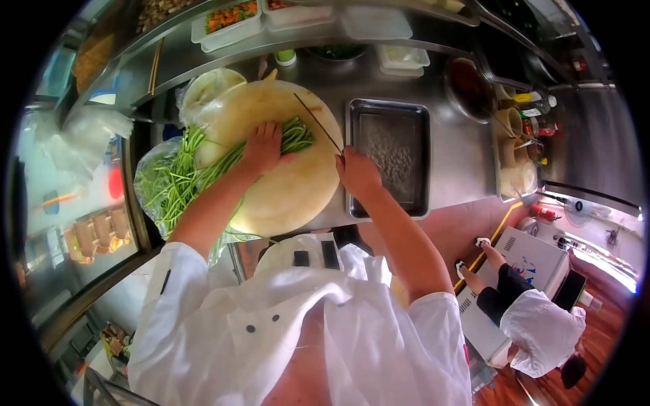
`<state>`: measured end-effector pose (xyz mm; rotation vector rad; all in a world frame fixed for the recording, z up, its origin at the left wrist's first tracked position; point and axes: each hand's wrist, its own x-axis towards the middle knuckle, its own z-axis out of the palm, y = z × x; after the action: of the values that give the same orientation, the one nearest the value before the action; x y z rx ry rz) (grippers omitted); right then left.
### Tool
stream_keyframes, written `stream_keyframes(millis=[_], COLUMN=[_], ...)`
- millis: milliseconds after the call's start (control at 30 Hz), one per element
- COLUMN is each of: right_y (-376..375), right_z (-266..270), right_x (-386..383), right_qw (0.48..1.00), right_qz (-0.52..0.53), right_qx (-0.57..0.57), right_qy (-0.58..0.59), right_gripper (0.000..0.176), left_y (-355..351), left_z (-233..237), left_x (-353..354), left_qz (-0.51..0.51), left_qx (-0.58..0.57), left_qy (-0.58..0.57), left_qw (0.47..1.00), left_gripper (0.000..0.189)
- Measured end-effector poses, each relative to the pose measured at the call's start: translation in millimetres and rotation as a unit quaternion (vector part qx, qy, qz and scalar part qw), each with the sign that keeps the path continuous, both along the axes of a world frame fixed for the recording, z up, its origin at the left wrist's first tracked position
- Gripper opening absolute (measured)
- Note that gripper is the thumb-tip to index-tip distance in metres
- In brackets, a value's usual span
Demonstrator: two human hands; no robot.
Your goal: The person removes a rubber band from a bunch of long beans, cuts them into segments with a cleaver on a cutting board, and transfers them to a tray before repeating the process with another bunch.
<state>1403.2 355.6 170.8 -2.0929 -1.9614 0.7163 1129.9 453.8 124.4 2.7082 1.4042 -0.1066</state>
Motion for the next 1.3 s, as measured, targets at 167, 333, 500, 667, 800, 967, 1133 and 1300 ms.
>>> stream_keyframes(millis=[167,333,500,667,800,967,1133,1300], right_y=[-9,-8,-10,-8,-8,-6,-4,-5], right_z=[0,3,-7,-7,3,9,11,9], right_x=[-2,-3,-2,-1,-3,-6,-7,-6], right_qw=[1.0,1.0,0.999,1.0,0.999,0.997,0.998,0.998], right_qz=[0.002,-0.003,-0.009,-0.01,-0.025,-0.024,-0.018,-0.014], right_qx=[0.004,-0.015,-0.016,-0.022,-0.048,-0.067,-0.064,-0.06], right_qy=[-0.018,-0.024,-0.031,-0.009,0.009,0.013,0.008,0.004], right_gripper=[0.031,0.031,0.031,0.03,0.029,0.028,0.029,0.03], left_y=[-19,-25,-23,-20,-22,-39,-44,-43], left_z=[10,4,6,1,-5,10,0,-8], left_x=[0,4,1,-7,-5,11,22,12], left_qz=[0.023,-0.011,-0.025,-0.037,-0.026,-0.034,-0.01,-0.016], left_qx=[0.092,0.094,0.112,0.118,0.12,0.086,0.148,0.115], left_qy=[-0.175,-0.267,-0.269,-0.283,-0.309,-0.281,-0.232,-0.24], left_qw=[0.98,0.959,0.956,0.951,0.943,0.955,0.961,0.964], left_gripper=[0.077,0.023,0.01,0.008,0.008,0.009,0.014,0.011])
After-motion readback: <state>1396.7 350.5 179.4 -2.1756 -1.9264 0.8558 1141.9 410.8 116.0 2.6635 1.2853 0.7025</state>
